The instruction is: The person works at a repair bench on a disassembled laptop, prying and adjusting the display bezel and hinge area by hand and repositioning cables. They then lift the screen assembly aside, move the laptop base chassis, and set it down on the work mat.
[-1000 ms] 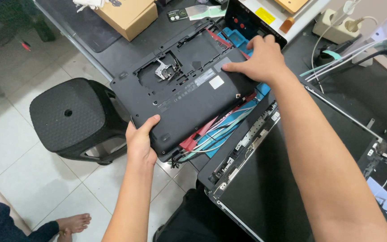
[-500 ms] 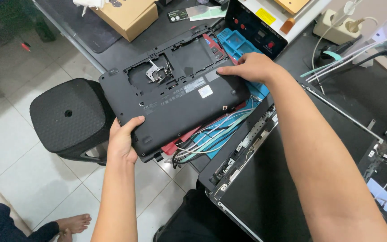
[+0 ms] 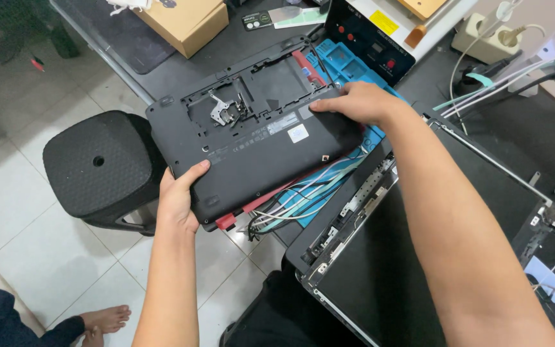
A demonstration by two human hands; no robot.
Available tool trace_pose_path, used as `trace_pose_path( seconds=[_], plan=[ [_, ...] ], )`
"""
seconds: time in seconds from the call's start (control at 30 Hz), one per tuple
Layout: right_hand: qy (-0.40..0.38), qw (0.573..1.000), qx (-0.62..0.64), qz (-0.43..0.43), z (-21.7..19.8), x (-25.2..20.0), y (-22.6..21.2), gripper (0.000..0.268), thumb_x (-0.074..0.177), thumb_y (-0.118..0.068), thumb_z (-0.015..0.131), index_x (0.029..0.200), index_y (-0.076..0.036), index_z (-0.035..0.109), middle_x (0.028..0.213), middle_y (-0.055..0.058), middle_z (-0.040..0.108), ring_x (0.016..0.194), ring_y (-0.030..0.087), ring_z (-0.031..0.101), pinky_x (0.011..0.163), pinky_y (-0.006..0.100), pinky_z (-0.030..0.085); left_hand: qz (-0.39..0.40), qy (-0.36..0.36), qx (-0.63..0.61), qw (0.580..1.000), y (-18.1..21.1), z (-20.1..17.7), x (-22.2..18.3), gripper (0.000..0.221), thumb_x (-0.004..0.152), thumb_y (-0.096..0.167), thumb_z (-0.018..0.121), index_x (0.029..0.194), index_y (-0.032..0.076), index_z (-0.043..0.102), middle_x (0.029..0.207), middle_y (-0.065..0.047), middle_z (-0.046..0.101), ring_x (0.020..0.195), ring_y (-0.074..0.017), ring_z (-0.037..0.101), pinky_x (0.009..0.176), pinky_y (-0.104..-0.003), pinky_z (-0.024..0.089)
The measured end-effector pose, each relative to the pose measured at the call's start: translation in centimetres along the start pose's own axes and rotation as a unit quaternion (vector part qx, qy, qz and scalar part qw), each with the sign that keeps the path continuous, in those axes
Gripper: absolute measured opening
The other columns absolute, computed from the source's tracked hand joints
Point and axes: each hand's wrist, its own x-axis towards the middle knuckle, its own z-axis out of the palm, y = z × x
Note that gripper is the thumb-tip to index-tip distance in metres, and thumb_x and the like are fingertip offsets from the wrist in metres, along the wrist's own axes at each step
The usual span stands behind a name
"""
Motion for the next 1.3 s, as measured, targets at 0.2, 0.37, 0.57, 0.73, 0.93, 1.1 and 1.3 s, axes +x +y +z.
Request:
trace_pose_path(
  seconds=[0.2, 0.37, 0.57, 0.73, 0.93, 1.1, 1.3],
  plan=[
    [-0.07, 0.982, 0.167, 0.055, 0.7, -0.3, 0.1, 0.096, 0.073, -0.065, 0.082, 0.137, 0.0, 0.053, 0.136, 0.018, 0.062, 0.122, 0.026, 0.059, 0.107, 0.035, 0.04, -0.001, 0.008, 0.004, 1.0, 0.1, -0.2, 0.0, 0.056, 0.079, 0.004, 0.076, 0.131, -0.002, 0.055, 0.12, -0.017, 0.067, 0.103, -0.0284, 0.071, 0.086, -0.042, 0.062],
    [-0.108, 0.967, 0.222, 0.064, 0.1, -2.7, -2.2, 0.082, 0.072, -0.06, 0.074, 0.131, -0.003, 0.072, 0.13, 0.014, 0.075, 0.114, 0.022, 0.069, 0.105, 0.032, 0.044, -0.017, 0.015, 0.0, 1.0, 0.1, -1.0, -0.1, 0.058, 0.079, 0.004, 0.075, 0.133, -0.001, 0.054, 0.12, -0.018, 0.067, 0.103, -0.0294, 0.071, 0.087, -0.043, 0.062],
    [-0.042, 0.95, 0.306, 0.038, -0.6, -4.1, -3.5, 0.075, 0.076, -0.051, 0.078, 0.131, -0.004, 0.061, 0.119, 0.011, 0.075, 0.106, 0.02, 0.074, 0.095, 0.032, 0.054, 0.01, -0.007, -0.016, 1.0, 2.5, -0.3, -0.8, 0.06, 0.08, 0.003, 0.075, 0.136, -0.001, 0.053, 0.123, -0.018, 0.067, 0.106, -0.03, 0.071, 0.089, -0.043, 0.062],
    [-0.038, 0.938, 0.346, -0.009, -3.1, -4.9, -4.4, 0.065, 0.079, -0.045, 0.078, 0.124, 0.001, 0.068, 0.107, 0.012, 0.078, 0.088, 0.02, 0.075, 0.081, 0.033, 0.061, 0.013, -0.005, -0.001, 1.0, 6.2, 1.3, -1.4, 0.059, 0.08, 0.005, 0.075, 0.134, -0.001, 0.054, 0.121, -0.018, 0.068, 0.105, -0.0302, 0.072, 0.089, -0.044, 0.063],
    [-0.022, 0.93, 0.356, -0.086, -7.6, -7.9, -4.0, 0.05, 0.088, -0.044, 0.073, 0.117, -0.003, 0.073, 0.106, 0.009, 0.08, 0.083, 0.014, 0.078, 0.076, 0.025, 0.062, 0.043, -0.077, 0.018, 0.996, 10.4, 4.7, -2.7, 0.051, 0.083, 0.006, 0.074, 0.131, -0.004, 0.058, 0.117, -0.019, 0.071, 0.099, -0.0297, 0.075, 0.087, -0.044, 0.064],
    [0.052, 0.911, 0.385, -0.14, -11.7, -12.4, -2.3, 0.047, 0.093, -0.037, 0.072, 0.123, -0.002, 0.067, 0.105, 0.012, 0.078, 0.082, 0.017, 0.078, 0.073, 0.033, 0.066, 0.057, -0.163, 0.003, 0.985, 12.7, 9.0, -4.4, 0.047, 0.087, 0.004, 0.073, 0.131, -0.004, 0.059, 0.117, -0.018, 0.071, 0.099, -0.0279, 0.076, 0.088, -0.044, 0.065],
    [0.1, 0.899, 0.407, -0.123, -18.1, -18.8, 4.9, 0.045, 0.095, -0.036, 0.071, 0.124, -0.001, 0.066, 0.106, 0.013, 0.077, 0.083, 0.018, 0.077, 0.073, 0.033, 0.065, 0.032, -0.271, 0.017, 0.962, 14.9, 15.5, -5.5, 0.036, 0.091, 0.006, 0.073, 0.123, -0.009, 0.065, 0.111, -0.019, 0.076, 0.098, -0.0282, 0.078, 0.09, -0.042, 0.067]
  ],
)
